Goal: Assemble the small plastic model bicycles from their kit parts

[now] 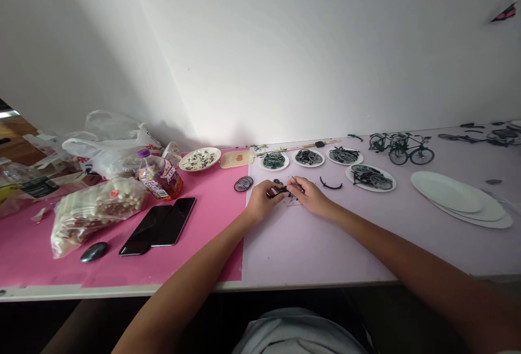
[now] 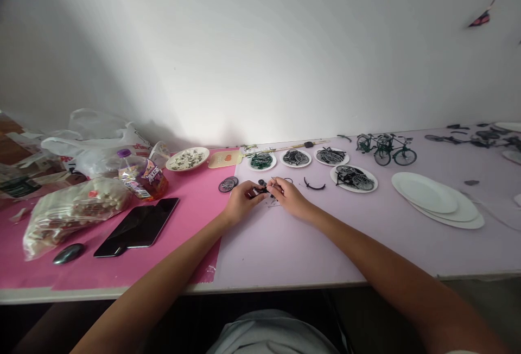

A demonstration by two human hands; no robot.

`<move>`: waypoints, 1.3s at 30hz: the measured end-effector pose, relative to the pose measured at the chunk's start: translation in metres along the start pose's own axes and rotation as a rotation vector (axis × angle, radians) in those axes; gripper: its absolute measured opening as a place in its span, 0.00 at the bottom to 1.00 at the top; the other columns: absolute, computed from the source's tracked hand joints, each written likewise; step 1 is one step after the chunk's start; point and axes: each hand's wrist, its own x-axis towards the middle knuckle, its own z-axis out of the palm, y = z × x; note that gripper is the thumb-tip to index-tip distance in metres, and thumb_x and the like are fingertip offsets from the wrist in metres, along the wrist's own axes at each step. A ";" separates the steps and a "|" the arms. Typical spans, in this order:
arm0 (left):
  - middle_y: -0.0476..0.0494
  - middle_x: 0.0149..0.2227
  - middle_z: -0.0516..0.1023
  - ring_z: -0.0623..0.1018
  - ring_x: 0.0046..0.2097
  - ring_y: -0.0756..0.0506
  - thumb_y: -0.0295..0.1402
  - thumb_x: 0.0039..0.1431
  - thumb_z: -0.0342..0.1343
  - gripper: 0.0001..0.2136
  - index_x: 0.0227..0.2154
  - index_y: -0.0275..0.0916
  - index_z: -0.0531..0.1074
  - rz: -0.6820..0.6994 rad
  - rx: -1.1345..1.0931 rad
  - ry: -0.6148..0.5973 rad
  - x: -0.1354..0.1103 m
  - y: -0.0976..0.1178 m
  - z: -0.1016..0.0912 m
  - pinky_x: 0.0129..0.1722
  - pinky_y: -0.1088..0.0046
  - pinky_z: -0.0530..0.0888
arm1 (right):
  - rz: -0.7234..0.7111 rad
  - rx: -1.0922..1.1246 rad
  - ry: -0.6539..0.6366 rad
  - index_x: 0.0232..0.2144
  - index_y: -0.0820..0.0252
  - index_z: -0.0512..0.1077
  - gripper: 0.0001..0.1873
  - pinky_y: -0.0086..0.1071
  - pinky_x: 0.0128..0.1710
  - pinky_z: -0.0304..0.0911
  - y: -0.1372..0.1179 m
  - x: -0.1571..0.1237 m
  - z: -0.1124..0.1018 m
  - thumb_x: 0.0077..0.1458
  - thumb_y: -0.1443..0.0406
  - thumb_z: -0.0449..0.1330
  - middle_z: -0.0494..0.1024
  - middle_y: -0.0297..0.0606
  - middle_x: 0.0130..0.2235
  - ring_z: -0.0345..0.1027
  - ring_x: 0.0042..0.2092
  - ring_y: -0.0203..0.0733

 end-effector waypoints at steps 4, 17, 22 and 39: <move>0.43 0.38 0.80 0.73 0.32 0.49 0.41 0.57 0.67 0.12 0.38 0.38 0.81 0.004 0.005 0.037 -0.001 -0.001 0.004 0.34 0.71 0.75 | 0.023 0.043 0.012 0.39 0.56 0.72 0.22 0.31 0.28 0.61 -0.003 -0.001 -0.001 0.66 0.44 0.55 0.76 0.37 0.38 0.63 0.30 0.38; 0.45 0.37 0.81 0.69 0.28 0.52 0.41 0.58 0.66 0.12 0.39 0.39 0.80 -0.013 -0.048 0.090 -0.003 -0.007 0.013 0.30 0.73 0.70 | 0.058 0.069 0.033 0.41 0.58 0.73 0.22 0.32 0.28 0.61 0.000 0.000 0.001 0.65 0.45 0.56 0.76 0.37 0.40 0.62 0.28 0.36; 0.45 0.37 0.81 0.69 0.29 0.51 0.42 0.59 0.65 0.13 0.39 0.39 0.80 -0.009 -0.014 0.085 -0.004 -0.006 0.011 0.31 0.73 0.70 | 0.048 0.092 0.049 0.41 0.58 0.74 0.24 0.31 0.27 0.60 0.000 0.000 0.001 0.63 0.44 0.58 0.76 0.37 0.37 0.63 0.29 0.37; 0.47 0.33 0.77 0.70 0.30 0.51 0.43 0.59 0.65 0.12 0.36 0.38 0.78 0.000 -0.042 0.104 -0.004 -0.004 0.015 0.31 0.74 0.70 | 0.084 0.138 0.085 0.40 0.57 0.73 0.25 0.31 0.24 0.58 0.003 -0.001 0.005 0.60 0.42 0.60 0.70 0.32 0.30 0.58 0.26 0.36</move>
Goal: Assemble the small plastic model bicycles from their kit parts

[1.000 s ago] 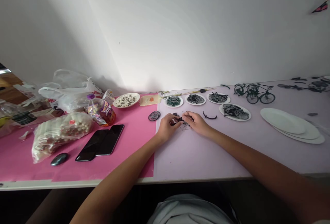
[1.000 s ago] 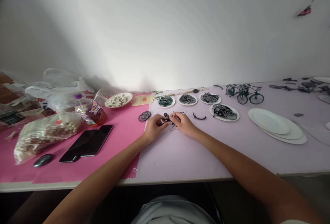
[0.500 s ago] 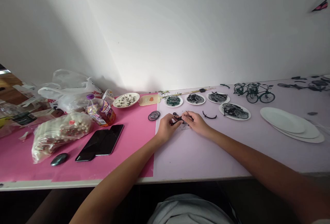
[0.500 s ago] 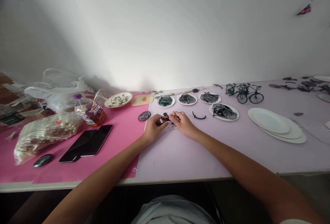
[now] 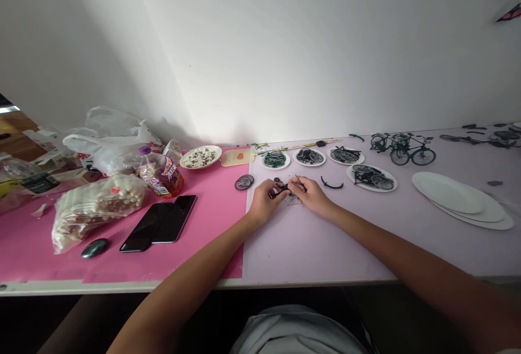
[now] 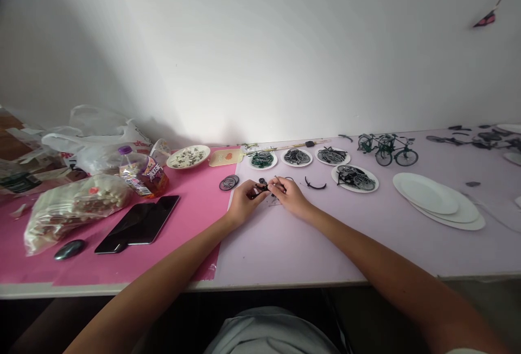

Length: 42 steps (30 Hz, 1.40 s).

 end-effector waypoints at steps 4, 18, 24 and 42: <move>0.47 0.33 0.77 0.70 0.30 0.50 0.44 0.59 0.65 0.13 0.37 0.39 0.78 -0.007 0.010 0.003 0.000 0.000 0.000 0.31 0.73 0.70 | 0.032 0.038 -0.001 0.40 0.57 0.73 0.25 0.31 0.24 0.59 0.000 0.000 0.000 0.59 0.42 0.61 0.70 0.32 0.30 0.58 0.25 0.36; 0.47 0.33 0.77 0.73 0.31 0.49 0.44 0.60 0.65 0.13 0.38 0.39 0.79 0.010 0.039 0.004 -0.001 0.003 -0.001 0.32 0.73 0.72 | -0.003 -0.021 -0.024 0.41 0.57 0.74 0.22 0.32 0.26 0.57 -0.003 -0.001 -0.002 0.61 0.45 0.60 0.70 0.32 0.29 0.57 0.26 0.37; 0.46 0.34 0.77 0.74 0.32 0.49 0.43 0.61 0.64 0.12 0.39 0.39 0.80 0.026 0.047 -0.017 -0.001 0.002 -0.003 0.34 0.72 0.73 | -0.090 -0.112 0.001 0.39 0.57 0.76 0.20 0.32 0.32 0.60 -0.001 0.001 -0.004 0.63 0.47 0.60 0.69 0.34 0.30 0.59 0.32 0.40; 0.42 0.39 0.79 0.77 0.35 0.47 0.38 0.62 0.66 0.09 0.40 0.39 0.80 0.119 0.075 -0.037 0.002 -0.009 -0.002 0.35 0.72 0.75 | 0.062 -0.050 -0.055 0.42 0.61 0.77 0.19 0.30 0.24 0.56 -0.009 -0.001 -0.008 0.57 0.52 0.63 0.73 0.33 0.28 0.59 0.25 0.36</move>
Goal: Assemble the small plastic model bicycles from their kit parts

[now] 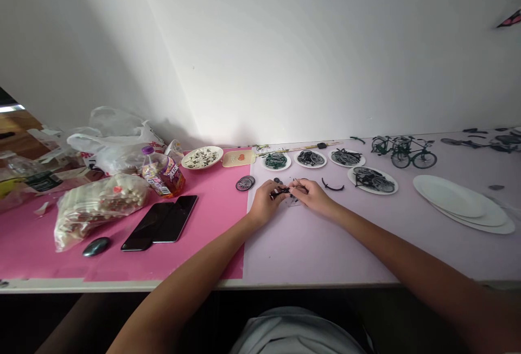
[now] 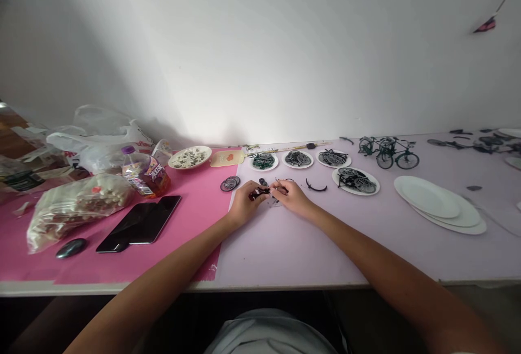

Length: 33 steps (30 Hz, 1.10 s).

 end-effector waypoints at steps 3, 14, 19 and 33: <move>0.42 0.39 0.79 0.77 0.36 0.47 0.36 0.63 0.66 0.08 0.40 0.38 0.80 0.039 0.040 -0.013 -0.001 -0.003 0.000 0.36 0.72 0.75 | -0.002 -0.010 -0.013 0.40 0.60 0.77 0.17 0.31 0.26 0.57 0.003 0.001 0.000 0.57 0.53 0.63 0.74 0.33 0.30 0.59 0.25 0.36; 0.42 0.40 0.78 0.77 0.35 0.48 0.38 0.66 0.62 0.09 0.44 0.40 0.80 0.160 0.139 -0.018 0.001 -0.004 -0.003 0.37 0.72 0.76 | -0.057 -0.038 0.019 0.41 0.57 0.73 0.17 0.30 0.30 0.58 0.000 -0.001 -0.001 0.62 0.50 0.58 0.69 0.30 0.30 0.61 0.30 0.38; 0.42 0.42 0.78 0.77 0.34 0.49 0.38 0.66 0.63 0.09 0.44 0.39 0.79 0.145 0.130 -0.014 0.003 0.000 -0.008 0.35 0.73 0.77 | -0.106 -0.081 0.156 0.42 0.52 0.64 0.13 0.31 0.27 0.55 0.003 -0.003 -0.004 0.70 0.52 0.47 0.64 0.27 0.26 0.57 0.26 0.38; 0.40 0.43 0.77 0.80 0.43 0.44 0.39 0.70 0.57 0.10 0.44 0.39 0.77 0.122 0.115 -0.040 0.005 -0.004 -0.011 0.42 0.69 0.78 | -0.467 -0.285 0.223 0.41 0.53 0.77 0.14 0.41 0.43 0.71 0.003 0.008 -0.011 0.71 0.61 0.51 0.72 0.41 0.42 0.71 0.43 0.46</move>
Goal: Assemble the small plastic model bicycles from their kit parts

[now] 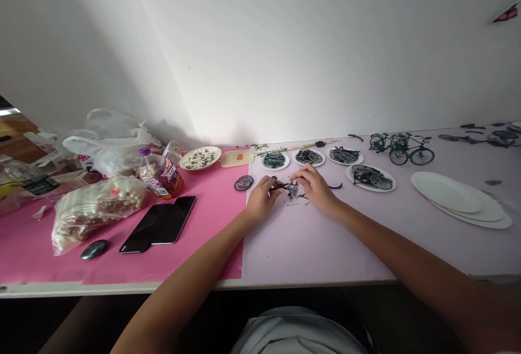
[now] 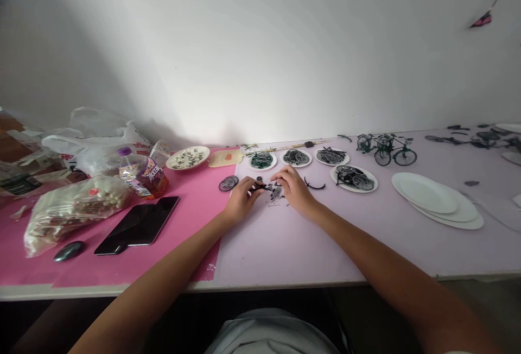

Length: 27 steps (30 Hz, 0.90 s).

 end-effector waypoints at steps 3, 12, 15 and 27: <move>0.40 0.44 0.77 0.80 0.43 0.44 0.39 0.70 0.56 0.10 0.44 0.39 0.77 -0.013 -0.006 -0.006 0.000 0.000 -0.001 0.41 0.69 0.79 | 0.008 0.001 -0.011 0.42 0.53 0.76 0.10 0.40 0.42 0.71 0.001 -0.001 0.002 0.68 0.63 0.54 0.74 0.41 0.42 0.71 0.44 0.46; 0.40 0.44 0.77 0.79 0.42 0.45 0.40 0.70 0.56 0.10 0.44 0.40 0.76 -0.028 -0.012 -0.010 0.000 0.003 -0.002 0.37 0.70 0.77 | 0.162 0.048 0.000 0.46 0.52 0.69 0.11 0.41 0.44 0.69 0.004 -0.005 0.006 0.61 0.62 0.60 0.76 0.38 0.42 0.72 0.45 0.47; 0.39 0.45 0.77 0.79 0.42 0.45 0.40 0.70 0.56 0.11 0.44 0.39 0.76 -0.028 -0.018 -0.009 0.000 0.002 -0.002 0.36 0.71 0.77 | 0.153 0.076 0.003 0.49 0.51 0.67 0.13 0.41 0.44 0.69 0.005 -0.005 0.006 0.61 0.62 0.60 0.76 0.38 0.41 0.72 0.45 0.46; 0.39 0.44 0.77 0.80 0.43 0.45 0.38 0.70 0.57 0.09 0.44 0.39 0.76 -0.016 -0.017 -0.009 0.000 0.001 -0.002 0.40 0.69 0.78 | 0.138 0.071 -0.011 0.48 0.51 0.66 0.13 0.40 0.44 0.69 0.003 -0.005 0.006 0.62 0.62 0.60 0.76 0.38 0.41 0.72 0.45 0.46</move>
